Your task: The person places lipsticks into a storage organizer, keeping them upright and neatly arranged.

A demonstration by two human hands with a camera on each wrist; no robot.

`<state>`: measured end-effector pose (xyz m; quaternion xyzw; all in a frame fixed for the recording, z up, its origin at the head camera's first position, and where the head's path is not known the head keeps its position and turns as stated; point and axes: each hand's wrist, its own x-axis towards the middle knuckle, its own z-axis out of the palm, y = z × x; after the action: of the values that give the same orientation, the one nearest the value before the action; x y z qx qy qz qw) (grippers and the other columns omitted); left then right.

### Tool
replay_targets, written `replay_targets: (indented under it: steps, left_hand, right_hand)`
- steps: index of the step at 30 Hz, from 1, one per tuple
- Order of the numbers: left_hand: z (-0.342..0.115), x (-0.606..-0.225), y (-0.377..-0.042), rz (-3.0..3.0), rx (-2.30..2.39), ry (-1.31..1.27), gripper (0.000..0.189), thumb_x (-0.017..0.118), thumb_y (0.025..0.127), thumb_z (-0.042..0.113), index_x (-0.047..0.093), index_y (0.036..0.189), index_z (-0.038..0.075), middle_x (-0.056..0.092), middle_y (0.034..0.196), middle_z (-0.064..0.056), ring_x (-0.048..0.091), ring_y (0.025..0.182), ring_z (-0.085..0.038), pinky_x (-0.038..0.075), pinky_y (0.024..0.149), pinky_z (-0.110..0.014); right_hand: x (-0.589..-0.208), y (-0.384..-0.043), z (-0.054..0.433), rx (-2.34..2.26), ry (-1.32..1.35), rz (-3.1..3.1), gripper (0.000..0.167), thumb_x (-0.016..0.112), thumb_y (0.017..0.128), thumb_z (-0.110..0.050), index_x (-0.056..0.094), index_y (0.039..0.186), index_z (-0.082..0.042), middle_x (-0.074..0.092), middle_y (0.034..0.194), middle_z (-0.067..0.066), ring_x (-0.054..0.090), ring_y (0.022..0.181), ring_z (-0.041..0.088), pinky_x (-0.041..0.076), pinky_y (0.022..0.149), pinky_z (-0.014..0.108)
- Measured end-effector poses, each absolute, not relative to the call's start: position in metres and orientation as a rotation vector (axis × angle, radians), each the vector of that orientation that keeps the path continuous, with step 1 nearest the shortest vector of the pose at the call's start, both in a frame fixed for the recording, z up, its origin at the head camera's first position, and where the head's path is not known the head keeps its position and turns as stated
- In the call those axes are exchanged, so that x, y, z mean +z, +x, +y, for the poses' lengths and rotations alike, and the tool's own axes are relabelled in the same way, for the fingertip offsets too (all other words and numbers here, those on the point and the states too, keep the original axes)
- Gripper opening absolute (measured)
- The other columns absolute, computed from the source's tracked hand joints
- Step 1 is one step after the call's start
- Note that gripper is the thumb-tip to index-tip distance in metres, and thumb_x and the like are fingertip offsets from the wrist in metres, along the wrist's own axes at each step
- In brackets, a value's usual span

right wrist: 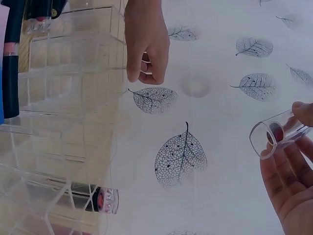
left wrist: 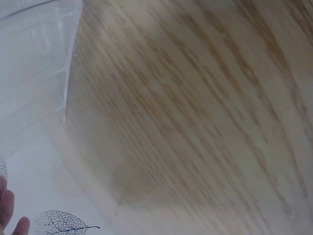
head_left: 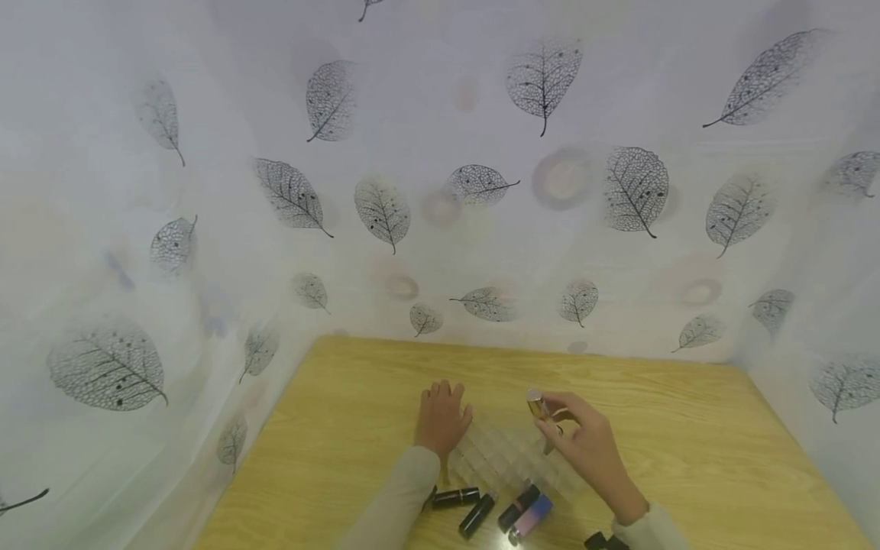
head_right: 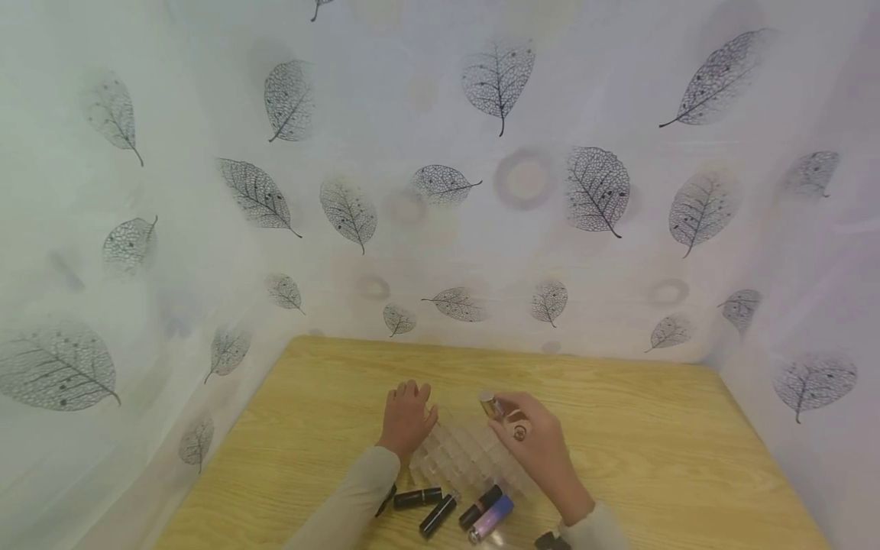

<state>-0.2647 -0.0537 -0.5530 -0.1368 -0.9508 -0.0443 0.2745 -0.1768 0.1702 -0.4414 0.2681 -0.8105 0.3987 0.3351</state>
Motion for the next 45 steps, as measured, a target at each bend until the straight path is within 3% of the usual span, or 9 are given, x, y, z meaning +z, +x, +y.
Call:
replay_targets:
  steps: [9,15,23,33,37,45]
  left_hand:
    - [-0.057,-0.555,-0.270,-2.484,-0.049,-0.397,0.031,0.065,0.078,0.038,0.059,0.099,0.016,0.054,0.082,-0.002,0.052,0.075,-0.019,0.042,0.069,-0.035]
    - [-0.055,-0.539,-0.263,-2.517,-0.161,-0.411,0.031,0.065,0.079,0.037,0.059,0.101,0.016,0.055,0.085,-0.002,0.052,0.077,-0.018,0.043,0.071,-0.035]
    - [-0.027,-0.489,-0.225,-2.503,-0.551,-0.507,0.025,0.063,0.082,0.031,0.059,0.103,0.017,0.057,0.087,0.001,0.053,0.081,-0.015,0.044,0.078,-0.034]
    - [0.008,-0.468,-0.183,-2.346,-0.628,-0.700,0.027,0.066,0.078,0.035,0.060,0.099,0.018,0.051,0.081,0.007,0.042,0.070,-0.004,0.037,0.071,-0.022]
    - [0.018,-0.472,-0.178,-2.322,-0.641,-0.700,0.032,0.065,0.080,0.042,0.061,0.100,0.017,0.050,0.082,0.007,0.041,0.073,-0.004,0.035,0.071,-0.020]
    - [0.022,-0.473,-0.176,-2.309,-0.601,-0.680,0.032,0.063,0.082,0.044,0.061,0.099,0.017,0.049,0.083,0.007,0.042,0.074,-0.004,0.036,0.071,-0.019]
  right_hand:
    - [-0.444,-0.177,0.174,1.065,0.670,-2.125,0.046,0.078,0.059,0.010,0.063,0.102,0.001,0.068,0.087,0.008,0.062,0.074,0.007,0.053,0.064,0.022]
    - [-0.446,-0.177,0.176,1.082,0.641,-2.143,0.043,0.077,0.061,0.011,0.063,0.101,0.002,0.068,0.088,0.007,0.062,0.075,0.004,0.052,0.068,0.019]
    - [-0.443,-0.175,0.177,1.103,0.620,-2.155,0.041,0.076,0.062,0.011,0.063,0.100,0.003,0.068,0.089,0.010,0.063,0.076,0.004,0.053,0.069,0.019]
    - [-0.439,-0.169,0.171,1.231,0.600,-2.159,0.042,0.074,0.066,0.012,0.062,0.105,0.002,0.068,0.092,0.013,0.063,0.079,0.002,0.053,0.067,0.019]
    - [-0.430,-0.161,0.164,1.307,0.546,-2.177,0.040,0.072,0.067,0.013,0.061,0.104,0.003,0.067,0.090,0.015,0.061,0.078,-0.002,0.046,0.049,0.016]
    - [-0.444,-0.165,0.168,1.312,0.531,-2.186,0.045,0.074,0.067,0.009,0.060,0.108,-0.002,0.067,0.092,0.011,0.059,0.079,-0.005,0.040,0.043,0.017]
